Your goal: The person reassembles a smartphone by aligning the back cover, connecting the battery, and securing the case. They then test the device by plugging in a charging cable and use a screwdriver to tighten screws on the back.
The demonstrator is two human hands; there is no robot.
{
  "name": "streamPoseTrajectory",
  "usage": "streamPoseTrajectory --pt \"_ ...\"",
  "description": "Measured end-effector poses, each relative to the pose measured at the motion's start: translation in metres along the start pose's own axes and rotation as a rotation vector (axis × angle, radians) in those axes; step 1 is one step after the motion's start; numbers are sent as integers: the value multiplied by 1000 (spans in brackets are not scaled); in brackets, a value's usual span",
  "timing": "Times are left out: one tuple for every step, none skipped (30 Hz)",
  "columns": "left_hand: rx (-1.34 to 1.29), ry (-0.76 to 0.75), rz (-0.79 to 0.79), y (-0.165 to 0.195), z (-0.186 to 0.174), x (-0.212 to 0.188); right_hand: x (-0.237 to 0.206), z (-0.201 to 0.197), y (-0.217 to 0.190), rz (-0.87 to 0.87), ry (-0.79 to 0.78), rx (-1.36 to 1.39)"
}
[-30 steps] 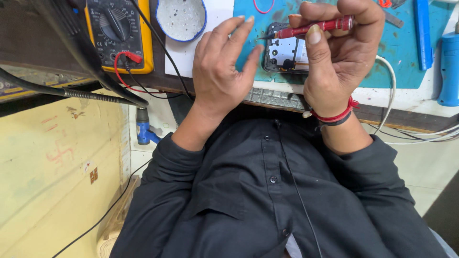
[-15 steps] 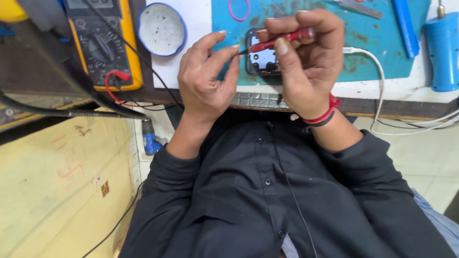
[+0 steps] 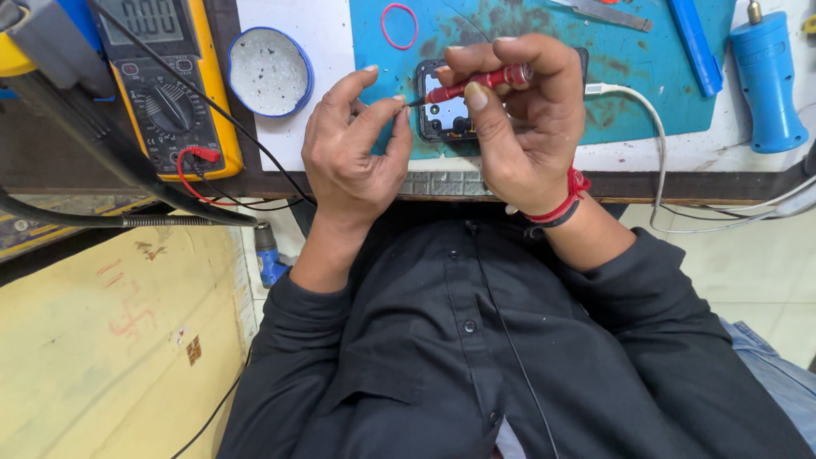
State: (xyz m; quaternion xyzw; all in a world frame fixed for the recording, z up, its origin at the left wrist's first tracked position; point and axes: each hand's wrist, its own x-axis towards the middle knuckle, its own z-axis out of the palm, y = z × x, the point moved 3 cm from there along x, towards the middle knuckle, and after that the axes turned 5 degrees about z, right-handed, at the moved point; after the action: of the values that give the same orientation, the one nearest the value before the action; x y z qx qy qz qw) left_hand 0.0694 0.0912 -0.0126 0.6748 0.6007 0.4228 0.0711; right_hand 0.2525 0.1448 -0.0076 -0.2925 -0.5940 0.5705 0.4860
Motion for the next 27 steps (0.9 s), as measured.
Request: streamPoseTrajectory --pt "5 2 6 0 0 0 -1 0 -1 -2 1 -7" --pt "10 4 12 1 0 0 -2 1 -1 -4 1 -15" --pt "15 7 18 1 -1 0 -2 1 -2 -15 -8 -41" --pt "11 6 14 1 -1 1 -3 2 -3 -23 -12 -59" --pt "6 5 12 1 -1 1 -3 2 -3 -32 -16 -77" --pt "1 4 10 1 0 1 -3 3 -3 -34 -15 -84" --pt "3 5 12 1 0 1 -3 3 -4 -37 -15 -95" --pt "4 5 14 1 0 1 -3 4 -4 -41 -14 -106" --pt "6 4 15 1 0 1 -3 4 -4 -45 -13 -119" --pt "13 6 16 1 0 1 -3 5 -5 -50 -15 -134" --pt "18 7 17 1 0 1 -2 6 -6 -54 -16 -149" --pt "24 7 18 1 0 1 -2 7 -8 -57 -21 -166" --pt "24 7 20 1 0 1 -1 7 -9 -72 -30 -193" --pt "24 7 22 1 0 1 0 8 -11 -88 -38 -220" --pt "25 6 23 1 0 1 0 9 -14 -117 -51 -258" --pt "19 7 28 1 0 1 2 10 -16 -145 -64 -296" --pt "15 8 32 1 -1 1 3 10 -19 -174 -70 -344" --pt "11 9 37 1 -1 1 4 10 -22 -204 -76 -391" --pt "8 7 40 2 -1 1 5 10 -24 -234 -83 -439" --pt "7 6 42 2 -1 1 6 10 -27 -267 -76 -491" --pt "7 5 44 2 -1 1 7 11 -28 -299 -70 -542" --pt "-4 8 44 2 -1 2 8 11 -30 -332 -64 -592" --pt "-13 12 43 2 -1 2 8 11 -31 -344 -63 -577" --pt "-22 15 41 2 -1 2 8 11 -31 -355 -63 -562" --pt "-29 11 37 2 -1 2 8 11 -31 -365 -64 -547" --pt "-35 6 33 2 -1 3 8 12 -31 -341 -67 -547" --pt "-41 0 27 2 -1 3 7 11 -30 -316 -70 -548"
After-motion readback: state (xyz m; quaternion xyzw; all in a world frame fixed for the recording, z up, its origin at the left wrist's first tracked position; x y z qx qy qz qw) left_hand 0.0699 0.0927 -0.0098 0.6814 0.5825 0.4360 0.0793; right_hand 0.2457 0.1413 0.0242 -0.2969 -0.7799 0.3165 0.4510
